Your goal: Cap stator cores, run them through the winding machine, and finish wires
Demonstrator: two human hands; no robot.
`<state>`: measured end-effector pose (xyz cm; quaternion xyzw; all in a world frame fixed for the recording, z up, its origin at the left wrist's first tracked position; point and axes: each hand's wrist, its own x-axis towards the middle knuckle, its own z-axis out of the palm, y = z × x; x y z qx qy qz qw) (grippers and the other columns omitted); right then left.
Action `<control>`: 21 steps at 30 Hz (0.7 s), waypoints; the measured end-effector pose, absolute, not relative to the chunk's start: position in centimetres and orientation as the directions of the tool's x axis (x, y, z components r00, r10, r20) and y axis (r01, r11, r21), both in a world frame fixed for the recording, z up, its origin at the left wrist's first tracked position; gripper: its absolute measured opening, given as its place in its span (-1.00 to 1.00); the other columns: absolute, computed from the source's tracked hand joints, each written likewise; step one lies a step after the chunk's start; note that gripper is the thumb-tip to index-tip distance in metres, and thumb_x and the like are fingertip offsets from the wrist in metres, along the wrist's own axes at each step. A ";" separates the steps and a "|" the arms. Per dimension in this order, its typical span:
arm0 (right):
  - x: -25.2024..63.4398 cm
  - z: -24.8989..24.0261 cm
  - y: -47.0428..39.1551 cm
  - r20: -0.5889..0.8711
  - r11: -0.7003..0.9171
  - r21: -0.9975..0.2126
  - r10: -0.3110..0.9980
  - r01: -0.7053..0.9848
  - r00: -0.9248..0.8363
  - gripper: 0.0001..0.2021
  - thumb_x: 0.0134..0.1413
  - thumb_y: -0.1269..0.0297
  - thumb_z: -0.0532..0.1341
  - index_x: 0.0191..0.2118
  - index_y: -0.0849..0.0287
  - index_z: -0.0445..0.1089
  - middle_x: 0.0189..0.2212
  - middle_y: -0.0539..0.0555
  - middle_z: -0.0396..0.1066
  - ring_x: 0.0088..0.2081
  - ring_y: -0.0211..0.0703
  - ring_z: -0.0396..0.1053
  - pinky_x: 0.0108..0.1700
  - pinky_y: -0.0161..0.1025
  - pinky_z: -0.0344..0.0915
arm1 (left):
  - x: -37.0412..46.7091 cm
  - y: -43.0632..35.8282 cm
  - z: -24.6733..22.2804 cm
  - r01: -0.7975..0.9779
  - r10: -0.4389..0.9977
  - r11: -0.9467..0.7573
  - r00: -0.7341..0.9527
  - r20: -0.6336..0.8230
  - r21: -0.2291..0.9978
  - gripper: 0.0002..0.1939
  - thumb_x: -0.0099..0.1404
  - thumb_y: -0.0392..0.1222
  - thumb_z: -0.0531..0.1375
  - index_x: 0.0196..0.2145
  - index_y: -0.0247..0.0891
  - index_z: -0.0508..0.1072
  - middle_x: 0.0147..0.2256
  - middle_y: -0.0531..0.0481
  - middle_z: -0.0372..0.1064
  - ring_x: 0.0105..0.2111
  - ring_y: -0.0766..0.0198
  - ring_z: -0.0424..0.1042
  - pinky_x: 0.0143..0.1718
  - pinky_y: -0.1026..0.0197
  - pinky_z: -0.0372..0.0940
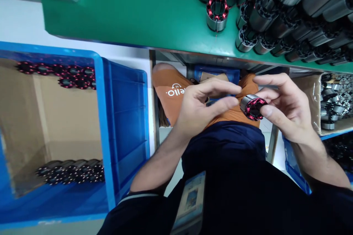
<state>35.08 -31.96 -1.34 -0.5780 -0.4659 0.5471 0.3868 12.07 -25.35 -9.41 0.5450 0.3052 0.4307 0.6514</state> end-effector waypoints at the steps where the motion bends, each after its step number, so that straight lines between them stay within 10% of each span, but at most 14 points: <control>1: 35.0 -1.6 -31.8 -0.253 -0.247 -0.963 0.967 0.109 -0.045 -0.47 0.39 -0.12 0.60 0.30 -0.10 0.57 -0.16 0.02 0.73 -0.23 -0.05 0.73 -0.14 -0.14 0.72 | 12.1 -25.3 -8.8 -0.253 0.881 0.039 0.465 0.086 0.967 -0.81 0.49 0.05 0.60 -0.07 -0.05 0.84 -0.04 -0.05 0.81 -0.01 0.12 0.77 0.14 0.06 0.63; 10: 35.3 -2.5 -31.8 -0.117 -0.120 -0.992 0.991 -0.037 -0.069 -0.59 0.47 0.09 0.57 0.32 -0.14 0.63 -0.11 0.00 0.78 -0.18 -0.10 0.77 -0.17 -0.23 0.71 | 11.7 -26.1 -10.9 -0.185 0.899 0.244 0.412 -0.150 0.952 -0.67 0.55 0.13 0.53 -0.22 -0.17 0.74 -0.05 -0.11 0.81 -0.04 0.15 0.78 0.07 0.12 0.63; 16: 34.8 -2.5 -31.5 -0.138 -0.134 -0.990 0.986 0.054 -0.096 -0.53 0.41 0.07 0.61 0.32 -0.10 0.62 -0.19 -0.01 0.72 -0.24 -0.13 0.71 -0.21 -0.25 0.69 | 10.9 -26.0 -9.3 -0.149 0.843 -0.334 0.394 0.366 0.931 -0.12 0.19 0.18 0.76 0.32 -0.09 0.55 0.24 -0.16 0.71 0.21 -0.07 0.78 0.25 -0.02 0.70; 21: 34.7 -2.5 -31.3 -0.105 -0.091 -0.990 0.986 0.108 -0.132 -0.43 0.35 0.11 0.65 0.40 -0.18 0.63 -0.10 -0.01 0.71 -0.18 -0.11 0.68 -0.16 -0.21 0.70 | 11.6 -26.3 -6.6 -0.069 0.748 -0.508 0.460 0.479 0.859 -0.24 0.54 -0.06 0.57 0.53 -0.04 0.38 0.33 -0.12 0.70 0.12 0.02 0.85 0.19 0.08 0.76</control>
